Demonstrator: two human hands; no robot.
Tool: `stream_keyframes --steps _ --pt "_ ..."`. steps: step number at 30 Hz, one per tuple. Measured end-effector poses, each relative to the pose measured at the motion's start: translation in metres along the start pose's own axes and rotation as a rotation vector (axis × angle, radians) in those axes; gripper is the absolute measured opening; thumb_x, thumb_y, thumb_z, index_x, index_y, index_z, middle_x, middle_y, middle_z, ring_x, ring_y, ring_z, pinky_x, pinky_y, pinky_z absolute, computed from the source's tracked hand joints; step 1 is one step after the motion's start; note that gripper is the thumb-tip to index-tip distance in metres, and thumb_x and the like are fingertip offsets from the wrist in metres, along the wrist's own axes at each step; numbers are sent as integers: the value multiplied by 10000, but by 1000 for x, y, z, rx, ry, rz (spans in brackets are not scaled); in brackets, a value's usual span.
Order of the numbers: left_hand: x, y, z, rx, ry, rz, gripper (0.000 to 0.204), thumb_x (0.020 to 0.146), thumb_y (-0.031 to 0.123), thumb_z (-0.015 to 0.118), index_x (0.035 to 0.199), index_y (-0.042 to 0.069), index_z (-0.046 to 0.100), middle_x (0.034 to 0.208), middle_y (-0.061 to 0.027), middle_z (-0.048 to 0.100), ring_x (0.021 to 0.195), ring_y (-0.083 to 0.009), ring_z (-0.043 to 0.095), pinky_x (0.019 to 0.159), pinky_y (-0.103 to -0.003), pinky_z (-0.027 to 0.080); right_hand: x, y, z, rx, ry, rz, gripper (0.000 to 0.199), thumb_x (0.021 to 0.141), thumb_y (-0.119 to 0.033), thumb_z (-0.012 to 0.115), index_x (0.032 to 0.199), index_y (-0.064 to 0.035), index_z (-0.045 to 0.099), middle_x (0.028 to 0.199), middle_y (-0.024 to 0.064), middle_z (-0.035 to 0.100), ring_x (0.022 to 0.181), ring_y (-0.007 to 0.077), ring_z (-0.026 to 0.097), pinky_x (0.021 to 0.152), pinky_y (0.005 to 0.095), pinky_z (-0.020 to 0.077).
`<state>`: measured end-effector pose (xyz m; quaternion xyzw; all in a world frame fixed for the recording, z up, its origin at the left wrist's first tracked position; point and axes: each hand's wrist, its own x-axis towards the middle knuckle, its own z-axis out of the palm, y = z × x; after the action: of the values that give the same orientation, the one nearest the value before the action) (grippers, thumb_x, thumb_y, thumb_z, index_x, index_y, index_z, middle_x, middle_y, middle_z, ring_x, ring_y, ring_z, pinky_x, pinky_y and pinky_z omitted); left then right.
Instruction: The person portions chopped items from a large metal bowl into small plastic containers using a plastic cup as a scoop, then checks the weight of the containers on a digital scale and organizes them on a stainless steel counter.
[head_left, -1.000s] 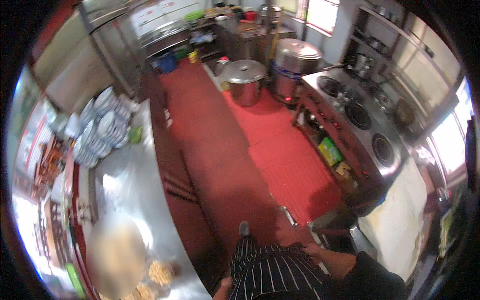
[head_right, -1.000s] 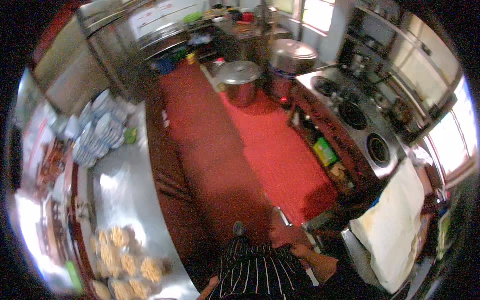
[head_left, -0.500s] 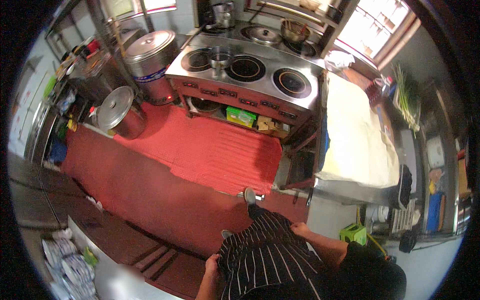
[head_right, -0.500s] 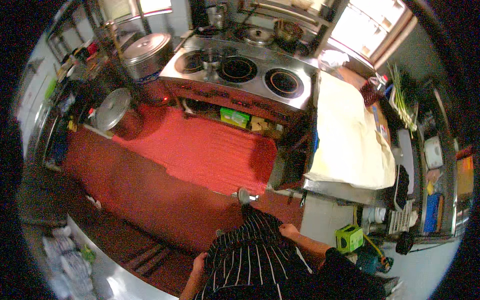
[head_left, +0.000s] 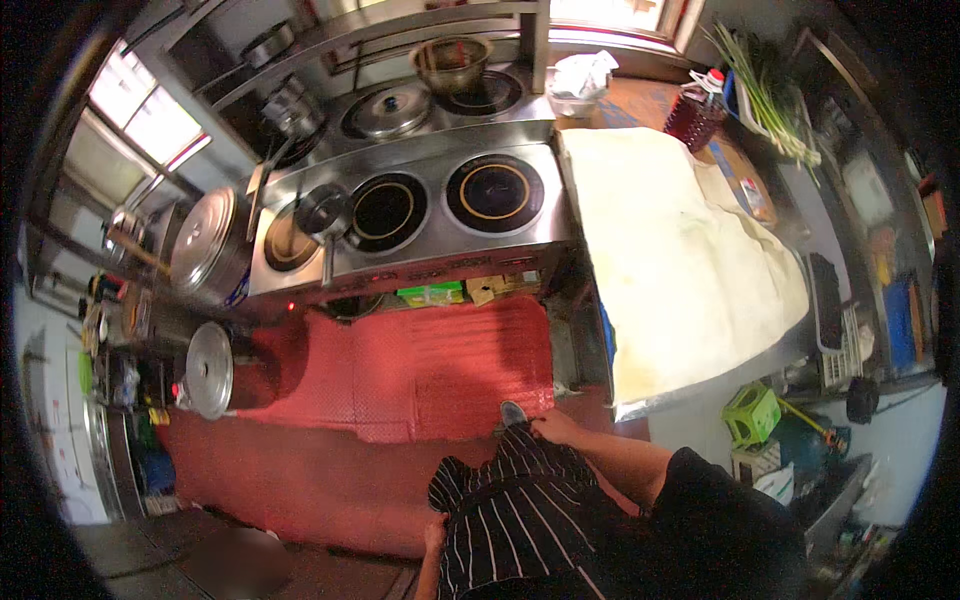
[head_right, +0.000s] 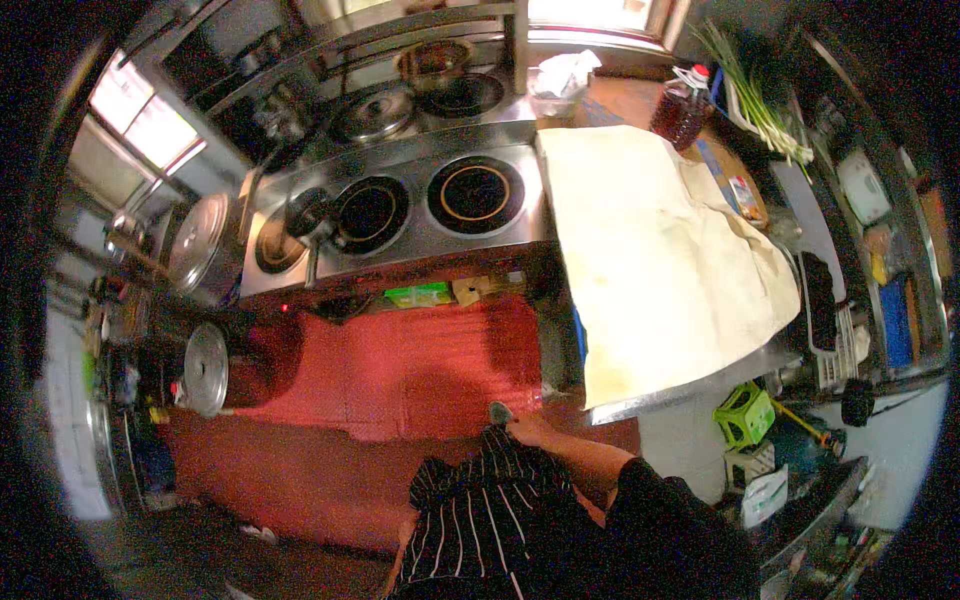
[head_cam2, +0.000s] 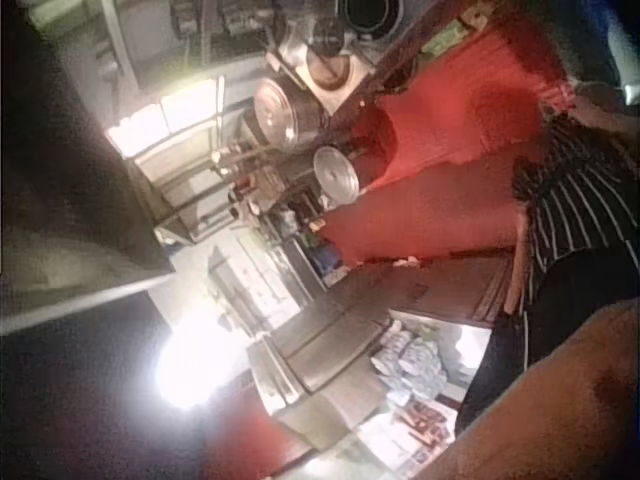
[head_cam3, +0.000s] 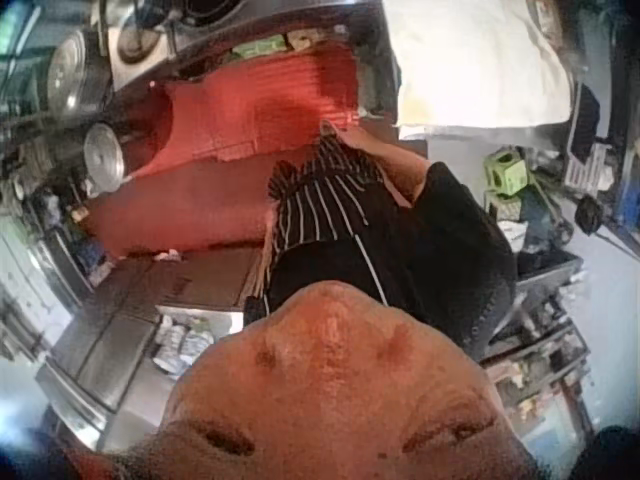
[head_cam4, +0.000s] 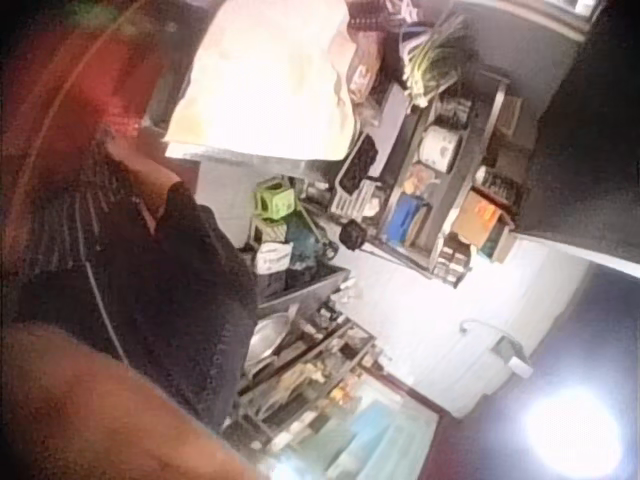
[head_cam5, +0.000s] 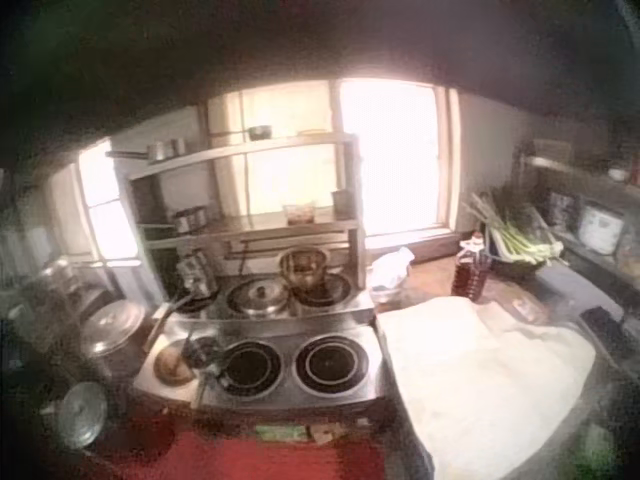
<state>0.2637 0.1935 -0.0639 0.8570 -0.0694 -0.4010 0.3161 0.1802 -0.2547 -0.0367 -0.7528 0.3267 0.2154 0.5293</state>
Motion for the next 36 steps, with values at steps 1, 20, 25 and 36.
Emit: stream_keyframes --steps 1,20,25,36 --pt "5 4 -8 25 13 -4 335 918 227 465 1135 61 661 1080 -160 668 924 -304 631 810 -405 482 3 -6 0 231 -22 56 360 866 -318 536 931 0 691 867 157 698 851 281 666 770 405 507" --pt "238 76 -131 173 64 470 421 782 398 661 870 -13 686 769 -223 654 739 -339 653 677 -462 494 -18 26 41 229 11 305 407 847 -333 571 1156 -76 632 979 80 680 854 261 629 742 423 496" --pt "229 136 -203 489 -38 328 458 817 394 609 1097 34 658 1037 -183 673 962 -377 625 850 -503 470 37 -31 19 113 -46 298 406 853 -331 572 1162 -75 631 982 84 681 853 265 631 740 426 499" --pt "150 73 -114 -257 -111 -291 767 866 570 465 1353 -23 452 1382 -258 455 1289 -381 433 1069 -423 349 250 -201 -74 -410 -523 172 405 866 -326 573 1176 -73 630 988 91 683 850 273 636 736 430 505"
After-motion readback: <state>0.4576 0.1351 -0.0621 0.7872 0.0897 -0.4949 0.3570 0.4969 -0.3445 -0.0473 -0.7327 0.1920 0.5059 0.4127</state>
